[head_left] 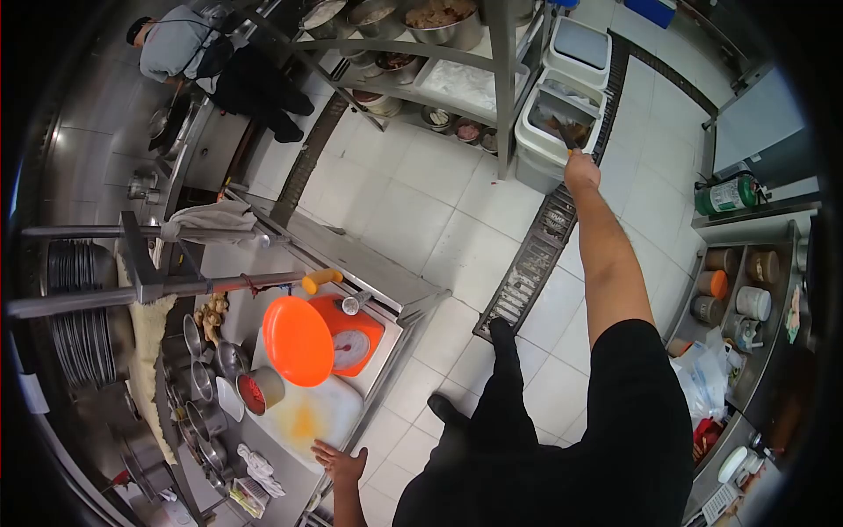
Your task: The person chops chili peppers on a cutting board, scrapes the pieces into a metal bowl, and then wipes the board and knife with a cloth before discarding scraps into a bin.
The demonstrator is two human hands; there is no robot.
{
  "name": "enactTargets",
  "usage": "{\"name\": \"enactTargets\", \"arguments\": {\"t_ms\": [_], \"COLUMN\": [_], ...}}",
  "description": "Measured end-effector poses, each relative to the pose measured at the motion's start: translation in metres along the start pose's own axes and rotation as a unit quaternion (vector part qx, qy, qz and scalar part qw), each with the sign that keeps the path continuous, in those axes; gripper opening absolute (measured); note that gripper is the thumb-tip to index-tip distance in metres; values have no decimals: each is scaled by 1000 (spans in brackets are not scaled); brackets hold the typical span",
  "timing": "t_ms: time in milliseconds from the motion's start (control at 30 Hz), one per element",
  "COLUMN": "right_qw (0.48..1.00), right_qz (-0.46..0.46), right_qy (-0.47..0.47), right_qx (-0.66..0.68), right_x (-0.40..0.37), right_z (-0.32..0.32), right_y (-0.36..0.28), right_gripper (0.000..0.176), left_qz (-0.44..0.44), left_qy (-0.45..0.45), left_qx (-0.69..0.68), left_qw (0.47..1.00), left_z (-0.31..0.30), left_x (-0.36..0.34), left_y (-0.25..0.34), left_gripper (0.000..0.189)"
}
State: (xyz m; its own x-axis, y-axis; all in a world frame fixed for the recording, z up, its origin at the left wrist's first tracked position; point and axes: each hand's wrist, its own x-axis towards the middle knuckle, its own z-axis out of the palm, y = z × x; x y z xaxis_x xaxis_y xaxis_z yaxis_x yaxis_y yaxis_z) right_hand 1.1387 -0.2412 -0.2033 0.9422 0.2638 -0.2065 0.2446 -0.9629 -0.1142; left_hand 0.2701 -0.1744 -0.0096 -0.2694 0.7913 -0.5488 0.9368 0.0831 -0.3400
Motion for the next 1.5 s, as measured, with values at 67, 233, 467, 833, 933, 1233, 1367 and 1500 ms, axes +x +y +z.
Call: {"name": "enactTargets", "arguments": {"t_ms": [67, 233, 467, 833, 933, 1233, 1367, 1500], "right_qw": [999, 999, 998, 866, 644, 520, 557, 496], "right_qz": [-13, -28, -39, 106, 147, 241, 186, 152], "right_qy": [-10, 27, 21, -141, -157, -177, -195, -350], "right_qx": [-27, -2, 37, 467, 734, 800, 785, 780], "right_x": [10, 19, -119, -159, -94, -61, -156, -296], "right_z": [9, 56, 2, -32, 13, 49, 68, 92], "right_y": [-1, 11, 30, 73, 57, 15, 35, 74], "right_gripper": [35, 32, 36, 32, 31, 34, 27, 29], "left_qz": [1, 16, 11, 4, 4, 3, 7, 87], "left_qy": [3, 22, 13, -1, 2, 16, 21, 22], "left_qx": [1, 12, -3, -8, -5, 21, 15, 102], "left_qw": [1000, 1000, 1000, 1000, 1000, 1000, 1000, 991], "left_z": [2, 12, 10, 15, 13, 11, 9, 3], "left_x": [3, 6, 11, 17, 15, 11, 9, 5], "left_y": [-2, -13, -11, -16, -12, -9, -7, -6], "left_gripper": [151, 151, 150, 151, 151, 149, 148, 135]}}
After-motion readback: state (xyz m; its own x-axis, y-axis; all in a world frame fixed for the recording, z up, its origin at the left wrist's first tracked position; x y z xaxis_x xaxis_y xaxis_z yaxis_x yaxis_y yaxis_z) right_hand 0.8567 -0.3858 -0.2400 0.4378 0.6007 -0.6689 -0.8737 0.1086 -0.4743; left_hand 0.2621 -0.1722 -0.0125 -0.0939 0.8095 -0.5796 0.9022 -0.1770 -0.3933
